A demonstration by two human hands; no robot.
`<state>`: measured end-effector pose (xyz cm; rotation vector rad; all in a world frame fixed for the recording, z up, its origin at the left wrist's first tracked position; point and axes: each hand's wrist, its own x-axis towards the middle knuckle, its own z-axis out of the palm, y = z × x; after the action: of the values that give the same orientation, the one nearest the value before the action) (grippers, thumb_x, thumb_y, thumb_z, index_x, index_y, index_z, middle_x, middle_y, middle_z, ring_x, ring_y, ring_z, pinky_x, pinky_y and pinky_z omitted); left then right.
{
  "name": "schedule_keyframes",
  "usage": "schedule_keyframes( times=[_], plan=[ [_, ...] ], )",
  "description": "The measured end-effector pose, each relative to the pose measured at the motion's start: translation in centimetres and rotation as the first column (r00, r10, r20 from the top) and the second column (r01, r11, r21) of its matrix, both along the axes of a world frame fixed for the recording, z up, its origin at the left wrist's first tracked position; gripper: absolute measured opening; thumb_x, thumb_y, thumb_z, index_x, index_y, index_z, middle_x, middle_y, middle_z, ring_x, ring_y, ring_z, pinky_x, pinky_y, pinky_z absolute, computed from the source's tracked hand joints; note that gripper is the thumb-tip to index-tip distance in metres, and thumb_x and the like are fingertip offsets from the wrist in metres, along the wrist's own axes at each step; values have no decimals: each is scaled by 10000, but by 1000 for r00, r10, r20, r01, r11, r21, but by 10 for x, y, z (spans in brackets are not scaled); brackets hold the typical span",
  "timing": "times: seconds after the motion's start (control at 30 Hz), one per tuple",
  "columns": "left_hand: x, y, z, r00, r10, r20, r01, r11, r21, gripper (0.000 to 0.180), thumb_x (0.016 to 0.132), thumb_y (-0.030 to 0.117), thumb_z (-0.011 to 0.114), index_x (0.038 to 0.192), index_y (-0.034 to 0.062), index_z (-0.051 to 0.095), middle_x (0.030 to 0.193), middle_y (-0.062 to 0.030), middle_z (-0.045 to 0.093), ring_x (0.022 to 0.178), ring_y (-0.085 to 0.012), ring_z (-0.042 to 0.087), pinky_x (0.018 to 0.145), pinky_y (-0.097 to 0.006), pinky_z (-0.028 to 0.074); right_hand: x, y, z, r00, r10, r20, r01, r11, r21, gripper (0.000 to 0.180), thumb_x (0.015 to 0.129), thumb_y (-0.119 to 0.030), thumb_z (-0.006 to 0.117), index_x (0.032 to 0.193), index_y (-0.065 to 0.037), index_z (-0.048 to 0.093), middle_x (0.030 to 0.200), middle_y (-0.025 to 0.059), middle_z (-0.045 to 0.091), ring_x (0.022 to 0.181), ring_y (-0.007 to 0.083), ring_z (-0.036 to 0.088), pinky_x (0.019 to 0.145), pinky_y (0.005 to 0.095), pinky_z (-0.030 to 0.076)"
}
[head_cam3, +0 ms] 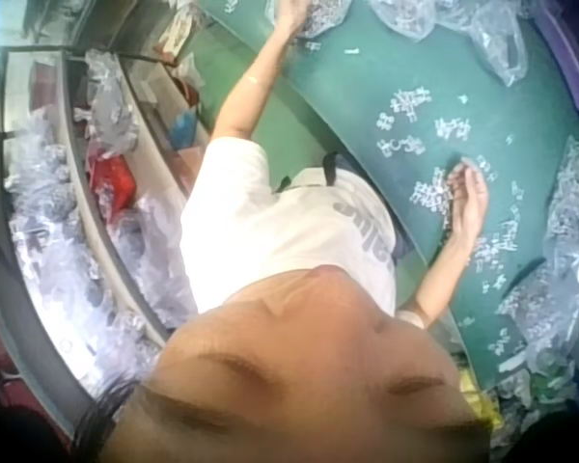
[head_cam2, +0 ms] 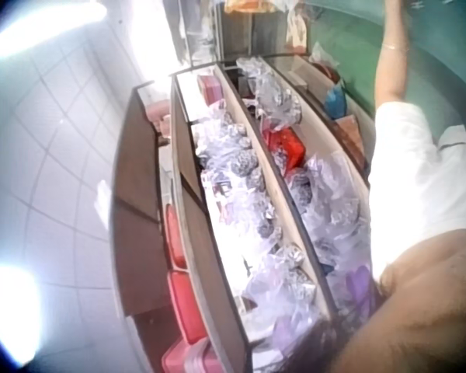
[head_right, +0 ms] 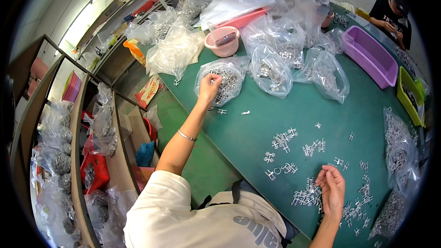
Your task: The person sorts metal components on a table by hand, picking up small pieces one by one from a pile and placing them into a plastic bag.
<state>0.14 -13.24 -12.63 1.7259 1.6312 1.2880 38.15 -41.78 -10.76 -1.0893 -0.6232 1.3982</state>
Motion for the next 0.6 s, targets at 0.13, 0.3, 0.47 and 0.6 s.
schedule_keyframes(
  times=[0.13,0.3,0.47,0.6],
  plan=[
    [1,-11,19,415,21,910,290,945,-154,205,877,130,544,1038,9,505,931,-115,608,711,-150,538,620,-246,464,-1,0,2,1000,-1,-23,1,1000,-3,168,914,-109,494,1005,15,560,791,58,560,672,121,532,614,247,443],
    [-20,-13,12,401,66,914,336,917,-213,142,866,73,532,995,13,523,976,-95,619,796,-192,580,645,-299,477,-3,1,3,999,11,-37,-10,1000,6,166,917,-92,481,1008,22,559,785,65,563,667,124,534,617,249,444],
    [-5,-25,-1,953,-39,-300,74,991,107,93,826,65,581,888,0,602,877,-149,641,760,-285,613,683,-368,469,-2,1,3,999,28,-19,-28,1000,6,186,909,-145,518,1010,7,549,797,53,545,676,117,520,608,241,433],
    [1,-36,4,898,-30,-439,30,1000,-6,200,749,118,693,885,-6,617,778,-197,611,740,-330,603,688,-387,467,-1,1,1,1000,24,-17,-24,1000,0,185,909,-145,519,1010,7,551,797,52,545,672,116,520,603,240,433]
  ],
)
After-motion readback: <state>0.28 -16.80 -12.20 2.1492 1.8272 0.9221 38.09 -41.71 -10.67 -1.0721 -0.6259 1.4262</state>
